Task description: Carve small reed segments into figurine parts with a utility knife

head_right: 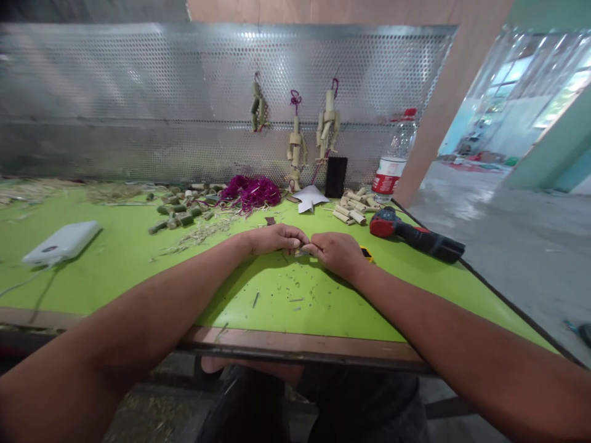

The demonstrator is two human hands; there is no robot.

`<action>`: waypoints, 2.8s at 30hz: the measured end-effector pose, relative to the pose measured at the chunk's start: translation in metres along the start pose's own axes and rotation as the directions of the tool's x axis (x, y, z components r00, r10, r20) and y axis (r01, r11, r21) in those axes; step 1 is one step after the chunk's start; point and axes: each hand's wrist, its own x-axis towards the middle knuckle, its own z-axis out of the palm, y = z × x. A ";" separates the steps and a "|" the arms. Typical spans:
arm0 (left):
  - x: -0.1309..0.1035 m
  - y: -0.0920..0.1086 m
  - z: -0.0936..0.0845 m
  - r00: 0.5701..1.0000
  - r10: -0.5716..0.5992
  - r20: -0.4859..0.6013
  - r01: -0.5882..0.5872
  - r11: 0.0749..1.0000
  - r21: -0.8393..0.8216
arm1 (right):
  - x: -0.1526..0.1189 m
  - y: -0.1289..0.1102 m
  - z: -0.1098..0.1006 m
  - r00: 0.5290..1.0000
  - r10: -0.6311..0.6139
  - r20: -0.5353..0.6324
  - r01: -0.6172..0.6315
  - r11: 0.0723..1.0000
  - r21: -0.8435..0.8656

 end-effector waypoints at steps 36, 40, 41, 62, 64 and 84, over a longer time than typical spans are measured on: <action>0.003 -0.001 0.002 0.999 -0.005 -0.033 0.006 0.999 0.043 | 0.001 -0.001 0.002 0.994 0.047 -0.094 -0.049 0.999 -0.021; 0.003 -0.001 0.002 1.000 -0.001 -0.029 0.003 0.998 0.056 | 0.002 -0.002 0.002 0.997 0.031 -0.071 -0.035 0.998 -0.052; 0.003 0.000 0.002 1.000 -0.004 -0.031 0.005 0.998 0.058 | 0.003 -0.002 0.002 0.998 0.030 -0.062 -0.034 0.998 -0.058; 0.002 0.001 0.003 0.999 -0.004 -0.043 0.001 0.999 -0.053 | 0.003 -0.001 0.001 0.996 0.083 -0.037 -0.085 0.995 -0.060; 0.002 0.001 0.003 0.999 -0.001 -0.041 -0.001 0.999 -0.046 | 0.003 -0.002 0.001 0.997 0.068 -0.044 -0.071 0.995 -0.073; 0.002 0.000 0.002 0.999 0.006 -0.051 -0.009 0.998 -0.061 | 0.001 -0.001 0.001 0.995 0.089 -0.046 -0.091 0.995 -0.050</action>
